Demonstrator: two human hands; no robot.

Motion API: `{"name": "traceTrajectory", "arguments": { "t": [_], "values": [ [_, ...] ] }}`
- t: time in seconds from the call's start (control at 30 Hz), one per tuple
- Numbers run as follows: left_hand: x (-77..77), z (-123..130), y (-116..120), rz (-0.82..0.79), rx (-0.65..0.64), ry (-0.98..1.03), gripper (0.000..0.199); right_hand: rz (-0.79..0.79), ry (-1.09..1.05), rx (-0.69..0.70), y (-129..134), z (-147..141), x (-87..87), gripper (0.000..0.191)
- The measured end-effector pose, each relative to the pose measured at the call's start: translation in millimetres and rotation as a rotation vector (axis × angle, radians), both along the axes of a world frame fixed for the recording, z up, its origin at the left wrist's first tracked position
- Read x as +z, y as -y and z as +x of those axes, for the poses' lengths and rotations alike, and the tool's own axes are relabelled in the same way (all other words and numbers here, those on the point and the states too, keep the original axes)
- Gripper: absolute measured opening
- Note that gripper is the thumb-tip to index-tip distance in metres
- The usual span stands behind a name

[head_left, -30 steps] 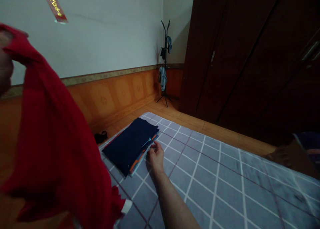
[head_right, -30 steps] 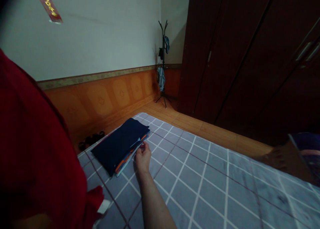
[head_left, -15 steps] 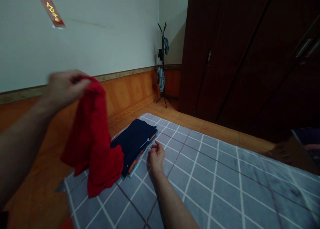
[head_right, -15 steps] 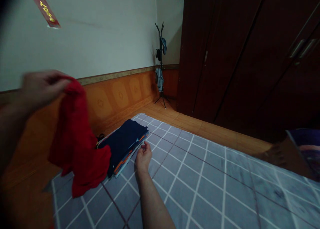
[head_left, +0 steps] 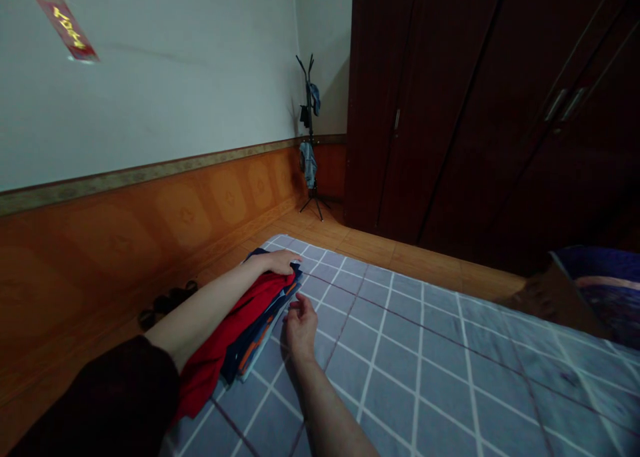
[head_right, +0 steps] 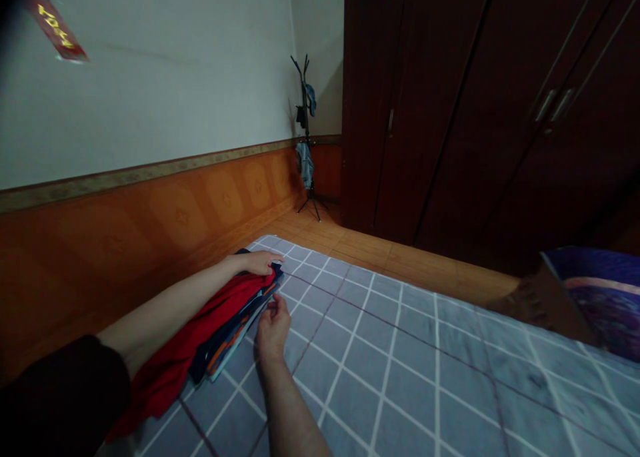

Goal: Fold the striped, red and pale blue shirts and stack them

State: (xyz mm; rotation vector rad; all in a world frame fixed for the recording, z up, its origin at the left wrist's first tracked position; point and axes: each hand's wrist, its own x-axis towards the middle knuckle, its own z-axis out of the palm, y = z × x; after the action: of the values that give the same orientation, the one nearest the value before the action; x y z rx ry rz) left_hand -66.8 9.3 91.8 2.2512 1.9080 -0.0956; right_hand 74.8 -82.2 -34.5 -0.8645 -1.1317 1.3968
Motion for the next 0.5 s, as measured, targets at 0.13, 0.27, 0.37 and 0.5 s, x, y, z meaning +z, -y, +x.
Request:
{"name": "traceTrajectory", "arguments": {
  "t": [0.13,0.27,0.37,0.5],
  "values": [
    [-4.4,1,-1,-0.016,-0.012,0.019,0.042,0.031,0.077,0.001,-1,0,0.3,0.042],
    [-6.2,-1,10,0.050,0.033,0.055,0.017,0.073,0.166,0.024,-2,2,3.6,0.045],
    [-7.0,-1,18,0.109,0.070,0.095,0.011,0.163,0.242,0.080,-2,6,9.4,0.050],
    [5.4,-3,35,0.238,0.118,0.185,0.006,0.306,0.344,0.182,-1,13,16.1,0.058]
  ]
}}
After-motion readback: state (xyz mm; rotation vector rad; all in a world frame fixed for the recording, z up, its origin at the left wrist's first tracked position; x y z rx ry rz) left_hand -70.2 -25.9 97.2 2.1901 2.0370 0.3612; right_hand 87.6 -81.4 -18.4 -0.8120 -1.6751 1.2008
